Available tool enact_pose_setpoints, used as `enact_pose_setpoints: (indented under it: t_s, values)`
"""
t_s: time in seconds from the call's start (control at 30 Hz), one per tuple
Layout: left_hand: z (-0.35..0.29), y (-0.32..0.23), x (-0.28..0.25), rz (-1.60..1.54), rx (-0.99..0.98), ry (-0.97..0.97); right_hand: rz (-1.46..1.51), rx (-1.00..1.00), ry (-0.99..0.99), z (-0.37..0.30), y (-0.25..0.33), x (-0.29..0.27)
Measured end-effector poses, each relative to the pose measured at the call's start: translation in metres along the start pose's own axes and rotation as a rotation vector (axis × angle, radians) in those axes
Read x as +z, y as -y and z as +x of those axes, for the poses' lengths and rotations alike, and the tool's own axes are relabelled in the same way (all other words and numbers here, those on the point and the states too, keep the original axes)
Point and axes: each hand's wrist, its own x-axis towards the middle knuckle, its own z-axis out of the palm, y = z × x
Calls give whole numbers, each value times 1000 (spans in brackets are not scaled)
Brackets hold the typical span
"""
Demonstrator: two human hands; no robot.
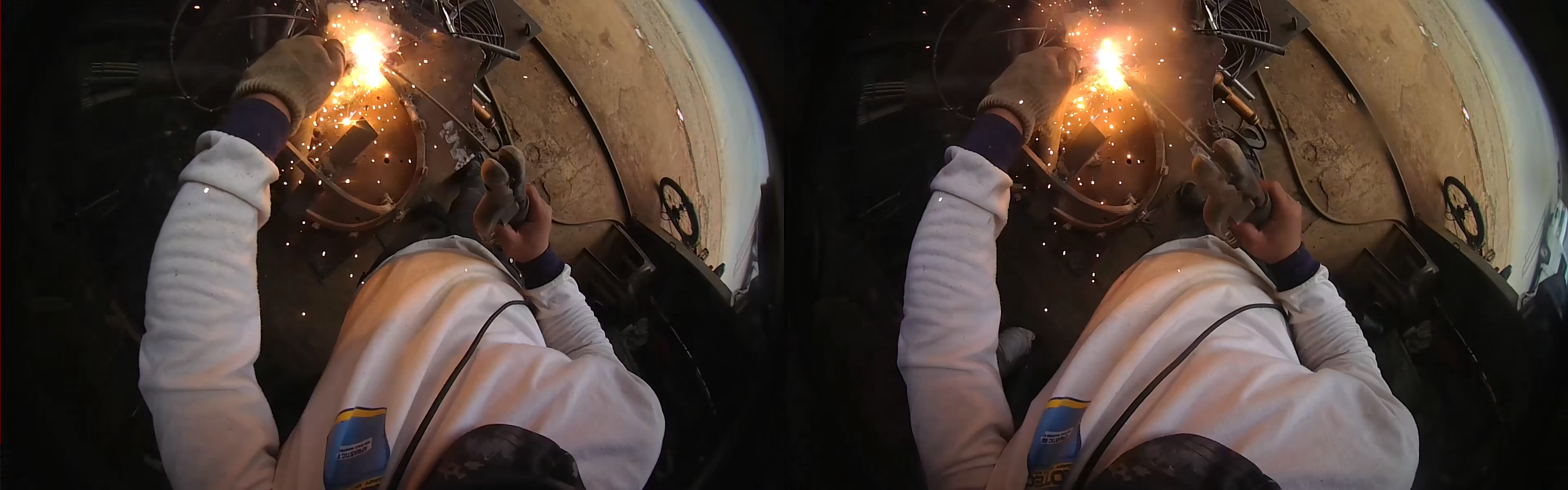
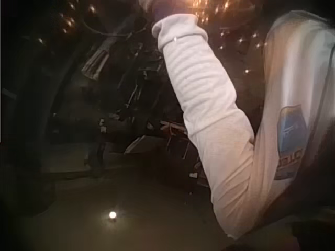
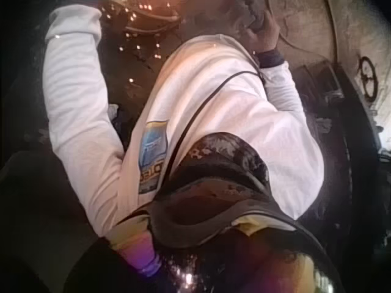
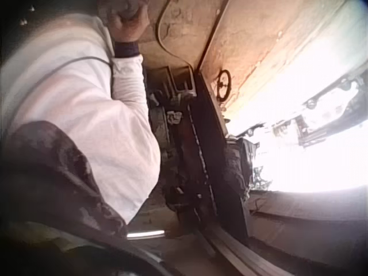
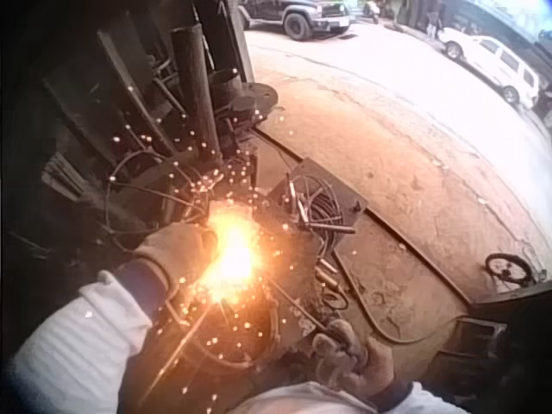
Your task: The person welds a circular metal frame using a handheld welding torch. They repeatedly position the torch, strike an arc to create sparks, and move along the frame's edges. The person also uses a hammer to tap the metal frame between welding passes.
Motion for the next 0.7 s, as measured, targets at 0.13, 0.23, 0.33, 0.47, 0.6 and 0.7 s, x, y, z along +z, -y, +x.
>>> enact_pose_setpoints:
  t_s: [0.13,0.23,0.33,0.47,0.6,0.7]
  values:
    - [2,-3,-8,-76,-87,117,1,39,-43,-4,-7,2]
    - [0,-6,-18,-64,-119,155,-14,35,-28,-3,-1,0]
    - [-2,-5,-17,19,-109,180,-45,31,-19,-3,0,2]
    - [2,-10,-27,-121,-191,269,-35,46,-19,-3,0,5]
    - [-1,-17,-34,-164,-267,241,-46,42,-8,-1,-1,5]
    - [0,-9,-20,-54,-144,203,-62,50,-10,1,2,5]
